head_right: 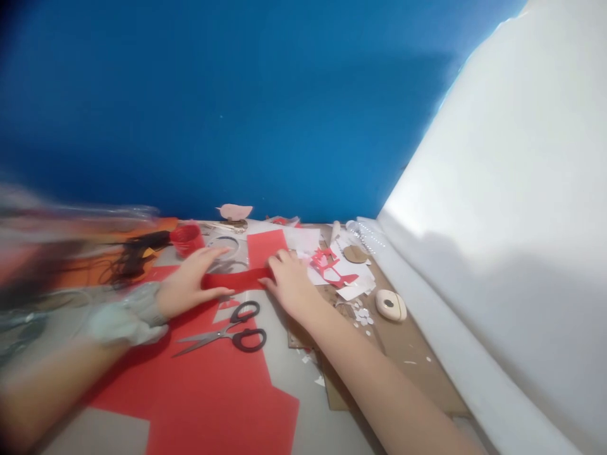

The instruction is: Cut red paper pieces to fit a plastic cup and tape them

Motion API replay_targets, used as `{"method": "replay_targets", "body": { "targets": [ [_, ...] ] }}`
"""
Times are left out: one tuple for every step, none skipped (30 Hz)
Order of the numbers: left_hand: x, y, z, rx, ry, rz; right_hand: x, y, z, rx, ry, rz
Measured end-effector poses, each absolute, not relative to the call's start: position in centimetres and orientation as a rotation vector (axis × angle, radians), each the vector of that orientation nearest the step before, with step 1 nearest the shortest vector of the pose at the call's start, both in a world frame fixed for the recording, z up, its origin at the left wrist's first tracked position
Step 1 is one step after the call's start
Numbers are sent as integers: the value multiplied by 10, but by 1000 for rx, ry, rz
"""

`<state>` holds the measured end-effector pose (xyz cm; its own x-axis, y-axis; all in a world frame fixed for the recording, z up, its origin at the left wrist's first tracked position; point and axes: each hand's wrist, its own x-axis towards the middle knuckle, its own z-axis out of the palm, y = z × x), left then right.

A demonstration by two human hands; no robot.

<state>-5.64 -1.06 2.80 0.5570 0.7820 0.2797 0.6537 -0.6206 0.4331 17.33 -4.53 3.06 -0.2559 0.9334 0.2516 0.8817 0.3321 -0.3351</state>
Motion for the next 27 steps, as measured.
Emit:
{"method": "replay_targets", "body": {
  "targets": [
    [-56, -11, 28, 2510, 1184, 664, 173, -45, 29, -1597, -2204, 156],
    [-55, -11, 28, 2503, 1182, 673, 173, -44, 28, -1593, -2205, 139],
    [-55, -12, 28, 2495, 1180, 680, 172, -44, 27, -1588, -2205, 127],
    [-54, -12, 28, 2487, 1174, 680, 172, -44, 27, -1582, -2206, 118],
    [-54, -13, 28, 2477, 1165, 677, 172, -44, 26, -1574, -2207, 113],
    [-53, -14, 27, 2465, 1152, 671, 171, -44, 26, -1565, -2210, 111],
    [-53, -14, 27, 2450, 1137, 665, 171, -44, 26, -1557, -2213, 112],
    [-52, -15, 26, 2432, 1119, 656, 170, -44, 26, -1551, -2213, 115],
    [-52, -16, 24, 2410, 1101, 648, 169, -45, 26, -1548, -2210, 118],
    [-52, -16, 22, 2385, 1089, 642, 168, -45, 26, -1550, -2201, 120],
    [-52, -16, 20, 2359, 1082, 639, 168, -45, 26, -1555, -2189, 122],
    [-52, -16, 17, 2334, 1080, 640, 167, -45, 26, -1564, -2175, 125],
    [-52, -15, 15, 2311, 1080, 644, 166, -46, 26, -1571, -2164, 131],
    [-53, -14, 12, 2293, 1082, 650, 166, -47, 26, -1572, -2162, 143],
    [-53, -14, 10, 2279, 1083, 658, 165, -48, 27, -1564, -2172, 162],
    [-54, -13, 8, 2269, 1083, 664, 165, -49, 27, -1545, -2193, 186],
    [-55, -12, 7, 2259, 1083, 670, 164, -51, 28, -1517, -2221, 215],
    [-55, -11, 7, 2250, 1085, 678, 163, -52, 29, -1486, -2248, 245],
    [-56, -11, 7, 2241, 1087, 687, 163, -54, 30, -1456, -2270, 276],
    [-56, -11, 7, 2232, 1089, 700, 162, -56, 31, -1432, -2282, 304],
    [-56, -12, 8, 2222, 1090, 717, 161, -57, 31, -1417, -2285, 331],
    [-55, -13, 10, 2212, 1088, 739, 160, -58, 31, -1410, -2278, 354],
    [-55, -15, 12, 2202, 1084, 763, 159, -59, 31, -1409, -2264, 373],
    [-53, -17, 14, 2193, 1074, 789, 159, -59, 31, -1413, -2243, 389],
    [-52, -19, 16, 2182, 1062, 815, 159, -60, 31, -1420, -2220, 400],
    [-51, -21, 18, 2168, 1045, 838, 159, -60, 31, -1429, -2197, 403],
    [-49, -24, 20, 2148, 1026, 860, 159, -60, 31, -1438, -2168, 413]
  ]
}}
